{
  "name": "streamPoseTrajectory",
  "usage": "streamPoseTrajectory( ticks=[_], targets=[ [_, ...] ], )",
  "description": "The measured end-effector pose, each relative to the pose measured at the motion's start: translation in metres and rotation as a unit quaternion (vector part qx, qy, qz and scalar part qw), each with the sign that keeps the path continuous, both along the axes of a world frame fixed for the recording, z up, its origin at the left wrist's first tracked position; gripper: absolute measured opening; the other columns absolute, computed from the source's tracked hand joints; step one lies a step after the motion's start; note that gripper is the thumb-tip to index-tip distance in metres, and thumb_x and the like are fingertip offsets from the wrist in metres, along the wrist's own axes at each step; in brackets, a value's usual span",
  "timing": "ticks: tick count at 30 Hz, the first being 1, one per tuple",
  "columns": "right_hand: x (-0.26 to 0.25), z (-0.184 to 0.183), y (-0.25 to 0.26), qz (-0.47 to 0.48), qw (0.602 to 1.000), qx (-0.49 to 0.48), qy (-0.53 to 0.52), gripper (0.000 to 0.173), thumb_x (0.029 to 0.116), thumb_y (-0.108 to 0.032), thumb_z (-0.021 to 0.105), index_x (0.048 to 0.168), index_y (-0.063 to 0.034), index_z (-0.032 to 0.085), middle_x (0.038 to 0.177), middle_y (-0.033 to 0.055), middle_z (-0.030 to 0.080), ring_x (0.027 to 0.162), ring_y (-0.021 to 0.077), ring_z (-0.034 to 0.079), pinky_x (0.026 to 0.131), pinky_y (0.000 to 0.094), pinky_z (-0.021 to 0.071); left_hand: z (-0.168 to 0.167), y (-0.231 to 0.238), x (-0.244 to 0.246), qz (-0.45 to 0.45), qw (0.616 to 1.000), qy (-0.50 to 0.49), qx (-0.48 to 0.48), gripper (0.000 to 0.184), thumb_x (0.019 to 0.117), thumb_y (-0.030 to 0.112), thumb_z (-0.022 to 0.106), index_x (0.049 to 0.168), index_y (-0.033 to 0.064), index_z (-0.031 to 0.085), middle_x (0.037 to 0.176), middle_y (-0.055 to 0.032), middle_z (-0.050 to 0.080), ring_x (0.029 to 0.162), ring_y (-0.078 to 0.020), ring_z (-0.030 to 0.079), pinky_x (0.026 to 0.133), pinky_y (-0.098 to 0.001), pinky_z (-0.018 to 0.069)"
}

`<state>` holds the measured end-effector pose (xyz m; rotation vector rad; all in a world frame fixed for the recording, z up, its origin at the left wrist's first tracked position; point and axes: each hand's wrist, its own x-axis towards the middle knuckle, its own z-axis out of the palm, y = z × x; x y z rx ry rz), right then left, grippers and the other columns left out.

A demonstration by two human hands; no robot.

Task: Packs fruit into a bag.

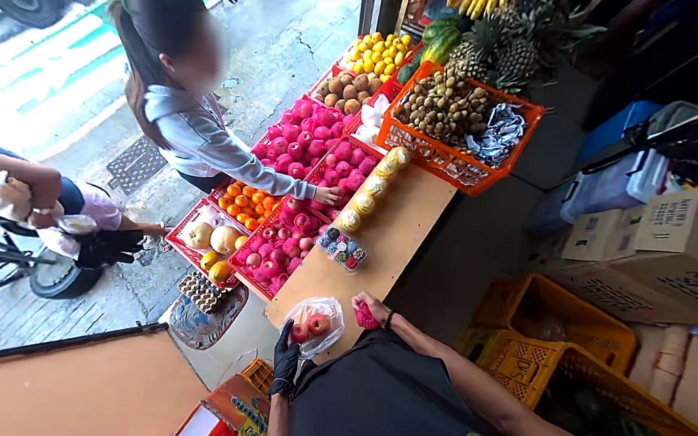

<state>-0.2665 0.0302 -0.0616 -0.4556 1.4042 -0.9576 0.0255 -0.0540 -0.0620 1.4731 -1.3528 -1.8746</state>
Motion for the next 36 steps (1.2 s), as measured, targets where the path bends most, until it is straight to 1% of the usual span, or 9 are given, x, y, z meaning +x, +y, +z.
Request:
streamPoseTrajectory(
  ticks=[3, 5, 7, 11, 14, 17, 24, 30, 36],
  targets=[
    [-0.007, -0.013, 0.002, -0.014, 0.986, 0.092, 0.141, 0.029, 0.1013, -0.025, 0.065, 0.109, 0.0027, 0.064, 0.095, 0.0189, 0.066, 0.08, 0.0276, 0.068, 0.08, 0.0469, 0.0588, -0.001, 0.0, -0.003, 0.003, 1.0, 0.001, 0.001, 0.059, 0.0886, -0.014, 0.045, 0.147, -0.0078, 0.043, 0.157, -0.0235, 0.039, 0.141, -0.0282, 0.044, 0.114, -0.0396, 0.039],
    [-0.01, -0.022, 0.0, 0.037, 0.976, 0.089, 0.196, 0.037, 0.096, -0.014, 0.069, 0.13, -0.0005, 0.061, 0.122, 0.0237, 0.066, 0.106, 0.0337, 0.068, 0.096, 0.0501, 0.0544, -0.001, 0.0, -0.005, 0.005, 1.0, -0.001, 0.002, 0.059, 0.0892, -0.015, 0.045, 0.148, -0.0071, 0.043, 0.157, -0.0234, 0.039, 0.14, -0.0282, 0.045, 0.113, -0.04, 0.04],
    [-0.008, -0.022, -0.004, 0.078, 0.968, 0.065, 0.231, 0.031, 0.0974, -0.003, 0.058, 0.127, -0.0022, 0.067, 0.132, 0.0225, 0.062, 0.119, 0.0338, 0.062, 0.104, 0.0482, 0.0496, 0.002, 0.003, -0.005, 0.004, 1.0, -0.007, 0.001, 0.058, 0.0906, -0.014, 0.045, 0.148, -0.0065, 0.043, 0.157, -0.0232, 0.039, 0.14, -0.0282, 0.045, 0.112, -0.0405, 0.0405],
    [0.001, -0.004, -0.022, 0.108, 0.955, 0.081, 0.265, 0.034, 0.1061, -0.027, 0.051, 0.128, -0.0032, 0.063, 0.104, 0.0199, 0.07, 0.095, 0.0332, 0.068, 0.09, 0.0519, 0.0526, 0.007, 0.006, -0.006, 0.0, 1.0, -0.025, -0.012, 0.055, 0.093, -0.012, 0.045, 0.147, -0.0052, 0.045, 0.156, -0.0222, 0.042, 0.141, -0.0288, 0.045, 0.114, -0.0416, 0.0388],
    [0.013, -0.005, -0.038, 0.208, 0.935, 0.133, 0.254, 0.076, 0.0906, -0.062, 0.068, 0.14, -0.0058, 0.055, 0.121, 0.0219, 0.069, 0.113, 0.0369, 0.066, 0.102, 0.0569, 0.0503, 0.004, 0.007, -0.006, -0.003, 0.998, -0.052, -0.023, 0.051, 0.0934, -0.01, 0.047, 0.144, -0.0051, 0.05, 0.154, -0.0225, 0.045, 0.141, -0.0306, 0.045, 0.115, -0.044, 0.0381],
    [0.024, -0.013, -0.047, 0.298, 0.905, 0.123, 0.28, 0.048, 0.0987, -0.047, 0.062, 0.118, -0.0032, 0.07, 0.114, 0.0213, 0.071, 0.112, 0.0365, 0.067, 0.099, 0.0582, 0.0494, 0.002, 0.009, -0.009, -0.015, 0.997, -0.069, -0.042, 0.048, 0.0949, -0.009, 0.047, 0.142, -0.0039, 0.053, 0.149, -0.0218, 0.051, 0.138, -0.03, 0.049, 0.115, -0.0438, 0.0391],
    [0.011, 0.025, -0.044, 0.199, 0.948, 0.012, 0.247, 0.03, 0.1012, -0.027, 0.059, 0.101, 0.0006, 0.07, 0.088, 0.0162, 0.067, 0.086, 0.0276, 0.065, 0.083, 0.0499, 0.0508, 0.019, 0.006, -0.013, 0.007, 0.992, -0.082, -0.101, 0.041, 0.0955, -0.011, 0.042, 0.132, -0.0063, 0.062, 0.142, -0.0222, 0.058, 0.137, -0.0304, 0.051, 0.117, -0.0428, 0.0367],
    [0.001, 0.027, -0.037, 0.125, 0.981, 0.021, 0.15, 0.023, 0.101, -0.019, 0.062, 0.107, 0.0014, 0.07, 0.09, 0.0113, 0.068, 0.081, 0.0169, 0.063, 0.08, 0.0387, 0.0521, 0.017, 0.008, -0.015, 0.019, 0.993, -0.034, -0.108, 0.044, 0.0927, -0.014, 0.038, 0.129, -0.0087, 0.062, 0.142, -0.0227, 0.058, 0.137, -0.0279, 0.051, 0.117, -0.0397, 0.0372],
    [-0.021, 0.031, -0.03, 0.143, 0.988, 0.057, 0.014, 0.035, 0.0919, -0.022, 0.077, 0.115, -0.004, 0.058, 0.074, 0.0041, 0.062, 0.057, 0.0118, 0.06, 0.06, 0.0292, 0.0559, 0.016, 0.013, -0.017, 0.004, 0.992, -0.057, -0.115, 0.045, 0.0926, -0.013, 0.039, 0.13, -0.0066, 0.063, 0.141, -0.0218, 0.058, 0.137, -0.0274, 0.051, 0.118, -0.0401, 0.0369]
  ],
)
